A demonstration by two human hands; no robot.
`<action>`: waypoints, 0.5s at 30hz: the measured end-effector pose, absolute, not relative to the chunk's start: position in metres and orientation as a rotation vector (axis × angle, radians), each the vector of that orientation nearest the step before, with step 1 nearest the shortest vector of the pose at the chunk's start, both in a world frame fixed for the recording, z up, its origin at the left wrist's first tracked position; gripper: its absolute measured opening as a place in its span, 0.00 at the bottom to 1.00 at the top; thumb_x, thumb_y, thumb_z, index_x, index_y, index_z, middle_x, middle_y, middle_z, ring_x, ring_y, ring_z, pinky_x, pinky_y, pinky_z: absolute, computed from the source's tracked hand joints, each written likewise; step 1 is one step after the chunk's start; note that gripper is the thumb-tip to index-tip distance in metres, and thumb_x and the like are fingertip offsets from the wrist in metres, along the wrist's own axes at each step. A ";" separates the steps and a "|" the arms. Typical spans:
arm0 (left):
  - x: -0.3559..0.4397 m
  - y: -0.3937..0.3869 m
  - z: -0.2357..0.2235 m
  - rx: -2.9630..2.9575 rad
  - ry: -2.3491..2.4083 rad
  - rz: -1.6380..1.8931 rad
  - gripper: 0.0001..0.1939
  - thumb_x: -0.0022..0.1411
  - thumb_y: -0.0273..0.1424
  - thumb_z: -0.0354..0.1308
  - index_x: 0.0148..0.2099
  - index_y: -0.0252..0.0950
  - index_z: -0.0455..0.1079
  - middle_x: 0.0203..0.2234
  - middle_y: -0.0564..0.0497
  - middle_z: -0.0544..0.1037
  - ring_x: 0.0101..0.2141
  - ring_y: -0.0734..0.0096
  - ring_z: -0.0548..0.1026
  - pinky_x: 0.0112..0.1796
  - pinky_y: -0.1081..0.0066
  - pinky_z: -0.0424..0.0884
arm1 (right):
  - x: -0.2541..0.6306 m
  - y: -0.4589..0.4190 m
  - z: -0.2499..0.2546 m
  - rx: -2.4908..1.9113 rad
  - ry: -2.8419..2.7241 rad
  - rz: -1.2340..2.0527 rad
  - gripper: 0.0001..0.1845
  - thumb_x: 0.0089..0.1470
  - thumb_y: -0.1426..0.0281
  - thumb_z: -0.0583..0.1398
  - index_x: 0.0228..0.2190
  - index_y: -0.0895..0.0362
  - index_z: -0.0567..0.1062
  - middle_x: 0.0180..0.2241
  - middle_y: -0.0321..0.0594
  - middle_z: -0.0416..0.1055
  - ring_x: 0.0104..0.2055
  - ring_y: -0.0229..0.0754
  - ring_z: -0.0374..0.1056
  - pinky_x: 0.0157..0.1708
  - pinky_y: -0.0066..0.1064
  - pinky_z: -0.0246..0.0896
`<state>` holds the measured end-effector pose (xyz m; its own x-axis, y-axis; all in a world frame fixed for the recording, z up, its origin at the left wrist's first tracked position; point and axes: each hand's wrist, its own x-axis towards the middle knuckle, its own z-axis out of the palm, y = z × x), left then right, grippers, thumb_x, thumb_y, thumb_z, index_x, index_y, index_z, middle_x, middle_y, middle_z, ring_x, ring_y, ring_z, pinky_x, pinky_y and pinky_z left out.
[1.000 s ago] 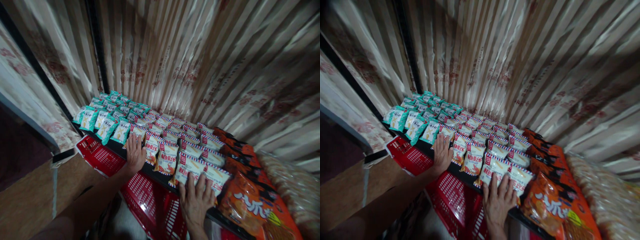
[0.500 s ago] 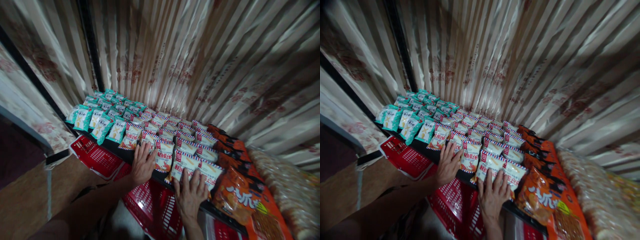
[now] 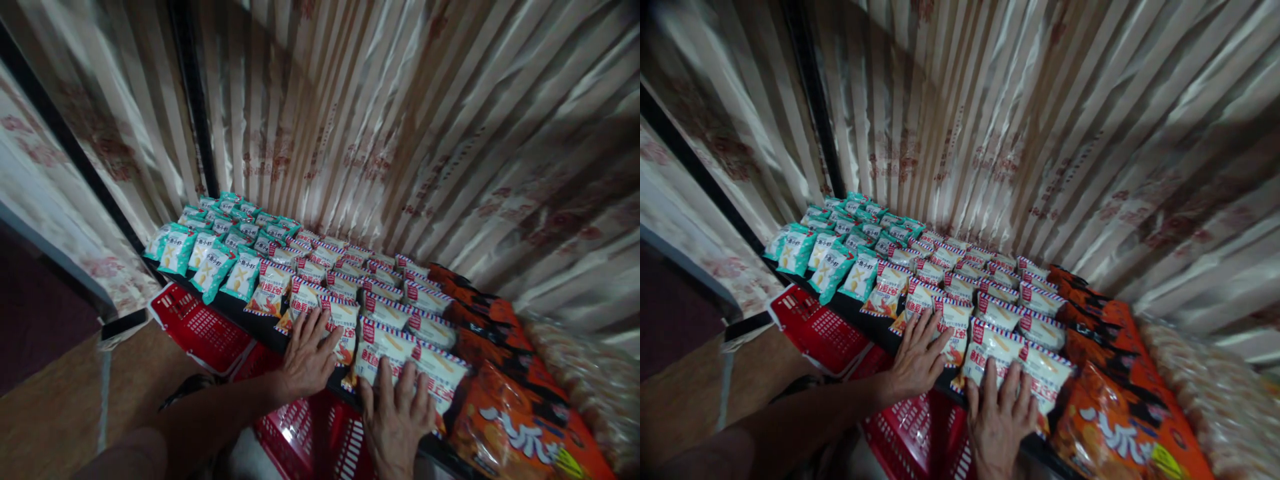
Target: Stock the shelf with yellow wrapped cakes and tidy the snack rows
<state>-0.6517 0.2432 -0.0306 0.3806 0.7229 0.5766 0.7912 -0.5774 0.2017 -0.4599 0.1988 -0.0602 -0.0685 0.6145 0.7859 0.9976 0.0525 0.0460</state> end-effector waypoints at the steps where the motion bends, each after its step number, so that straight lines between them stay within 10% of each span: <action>1: -0.652 0.243 -0.030 -2.525 -1.381 -0.969 0.29 0.65 0.36 0.49 0.66 0.41 0.50 0.67 0.45 0.40 0.65 0.52 0.41 0.61 0.52 0.43 | -0.459 0.199 -0.061 -1.616 -1.747 -0.853 0.34 0.59 0.55 0.51 0.63 0.51 0.50 0.64 0.54 0.46 0.64 0.64 0.45 0.53 0.60 0.48; 15: -0.653 0.230 -0.008 -2.633 -1.355 -1.051 0.29 0.66 0.37 0.44 0.67 0.39 0.47 0.66 0.44 0.40 0.65 0.55 0.39 0.62 0.52 0.42 | -0.471 0.198 -0.050 -1.621 -1.662 -0.804 0.34 0.58 0.55 0.52 0.63 0.47 0.50 0.65 0.50 0.44 0.64 0.68 0.43 0.52 0.65 0.46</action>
<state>-0.6534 0.2302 -0.0085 0.4045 0.7227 0.5604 0.7224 -0.6283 0.2887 -0.4708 0.1977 -0.0502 -0.0018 0.5851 0.8110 0.9990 0.0374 -0.0247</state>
